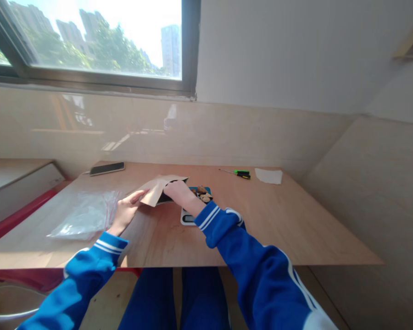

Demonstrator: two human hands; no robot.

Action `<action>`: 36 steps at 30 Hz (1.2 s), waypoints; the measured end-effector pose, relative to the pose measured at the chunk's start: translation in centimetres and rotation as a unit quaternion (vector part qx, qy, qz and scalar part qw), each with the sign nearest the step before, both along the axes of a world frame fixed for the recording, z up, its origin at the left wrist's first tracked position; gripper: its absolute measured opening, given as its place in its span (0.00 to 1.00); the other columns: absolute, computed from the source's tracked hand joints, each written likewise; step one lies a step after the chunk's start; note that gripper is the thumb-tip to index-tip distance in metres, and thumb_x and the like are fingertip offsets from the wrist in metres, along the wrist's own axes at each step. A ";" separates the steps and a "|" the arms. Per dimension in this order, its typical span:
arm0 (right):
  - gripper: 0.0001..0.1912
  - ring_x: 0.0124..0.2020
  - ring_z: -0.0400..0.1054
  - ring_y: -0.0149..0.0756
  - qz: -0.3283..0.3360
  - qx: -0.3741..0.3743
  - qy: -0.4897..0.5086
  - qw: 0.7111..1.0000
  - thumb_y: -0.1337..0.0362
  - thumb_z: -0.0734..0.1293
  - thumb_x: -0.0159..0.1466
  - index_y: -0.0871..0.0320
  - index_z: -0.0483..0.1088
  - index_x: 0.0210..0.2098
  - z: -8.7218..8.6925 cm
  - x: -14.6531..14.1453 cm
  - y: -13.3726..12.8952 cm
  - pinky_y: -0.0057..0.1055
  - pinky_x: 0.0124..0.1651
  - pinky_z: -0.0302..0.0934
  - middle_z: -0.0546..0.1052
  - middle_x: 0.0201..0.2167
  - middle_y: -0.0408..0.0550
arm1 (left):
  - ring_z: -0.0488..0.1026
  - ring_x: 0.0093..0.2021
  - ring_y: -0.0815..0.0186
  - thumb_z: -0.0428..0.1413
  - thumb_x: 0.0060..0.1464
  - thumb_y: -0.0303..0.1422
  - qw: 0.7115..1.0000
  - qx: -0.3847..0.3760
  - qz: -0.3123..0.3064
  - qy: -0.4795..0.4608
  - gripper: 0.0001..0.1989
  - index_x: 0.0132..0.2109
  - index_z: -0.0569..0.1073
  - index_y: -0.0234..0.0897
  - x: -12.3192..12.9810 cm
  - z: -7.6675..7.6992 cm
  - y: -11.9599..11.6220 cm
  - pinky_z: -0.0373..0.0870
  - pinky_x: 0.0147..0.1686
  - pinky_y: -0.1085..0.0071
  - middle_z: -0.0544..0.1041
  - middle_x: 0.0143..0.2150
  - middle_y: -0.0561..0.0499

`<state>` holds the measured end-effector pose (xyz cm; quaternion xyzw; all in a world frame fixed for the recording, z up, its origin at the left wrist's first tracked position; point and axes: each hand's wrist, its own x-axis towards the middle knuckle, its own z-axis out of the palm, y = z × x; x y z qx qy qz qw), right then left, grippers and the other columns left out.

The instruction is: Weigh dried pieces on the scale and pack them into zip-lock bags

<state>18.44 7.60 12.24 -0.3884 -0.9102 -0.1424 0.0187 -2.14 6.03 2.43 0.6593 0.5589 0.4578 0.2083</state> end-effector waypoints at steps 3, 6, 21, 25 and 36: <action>0.09 0.44 0.73 0.42 0.011 0.016 0.061 0.998 0.75 0.64 0.64 0.63 0.76 0.39 1.6 1.4 -1.0 0.36 0.47 0.63 0.80 0.40 0.55 | 0.76 0.51 0.58 0.53 0.53 0.40 1.000 -0.009 0.009 0.020 0.21 0.52 0.76 0.40 -0.8 0.1 0.2 0.71 0.52 0.68 0.79 0.51 0.50; 0.09 0.40 0.73 0.37 0.004 -0.014 0.245 0.969 0.68 0.63 0.66 0.59 0.77 0.37 3.0 4.0 -2.1 0.33 0.45 0.62 0.80 0.37 0.50 | 0.76 0.52 0.59 0.53 0.53 0.39 1.000 -0.013 0.001 0.021 0.21 0.53 0.75 0.41 -1.1 0.3 0.4 0.70 0.52 0.70 0.78 0.52 0.51; 0.09 0.36 0.71 0.36 -0.153 -0.113 0.346 0.919 0.65 0.66 0.64 0.60 0.78 0.37 -5.7 9.4 3.1 0.30 0.40 0.62 0.79 0.35 0.51 | 0.77 0.47 0.52 0.50 0.56 0.41 0.982 -0.002 0.186 0.045 0.17 0.46 0.74 0.37 -3.1 1.4 5.3 0.70 0.45 0.63 0.80 0.45 0.41; 0.09 0.40 0.70 0.38 -0.142 -0.108 0.247 0.953 0.66 0.66 0.64 0.59 0.79 0.36 -6.2 8.8 4.4 0.31 0.44 0.60 0.76 0.37 0.53 | 0.78 0.45 0.55 0.49 0.57 0.41 0.985 -0.003 0.169 0.046 0.17 0.49 0.73 0.38 -3.0 1.2 5.3 0.70 0.41 0.67 0.81 0.44 0.43; 0.08 0.43 0.68 0.41 -0.146 -0.119 0.207 0.960 0.67 0.67 0.64 0.54 0.80 0.37 -6.6 9.6 6.4 0.35 0.47 0.61 0.75 0.39 0.53 | 0.78 0.44 0.55 0.49 0.58 0.42 0.988 -0.013 0.149 0.031 0.19 0.51 0.72 0.39 -3.1 1.2 5.0 0.70 0.39 0.67 0.80 0.45 0.44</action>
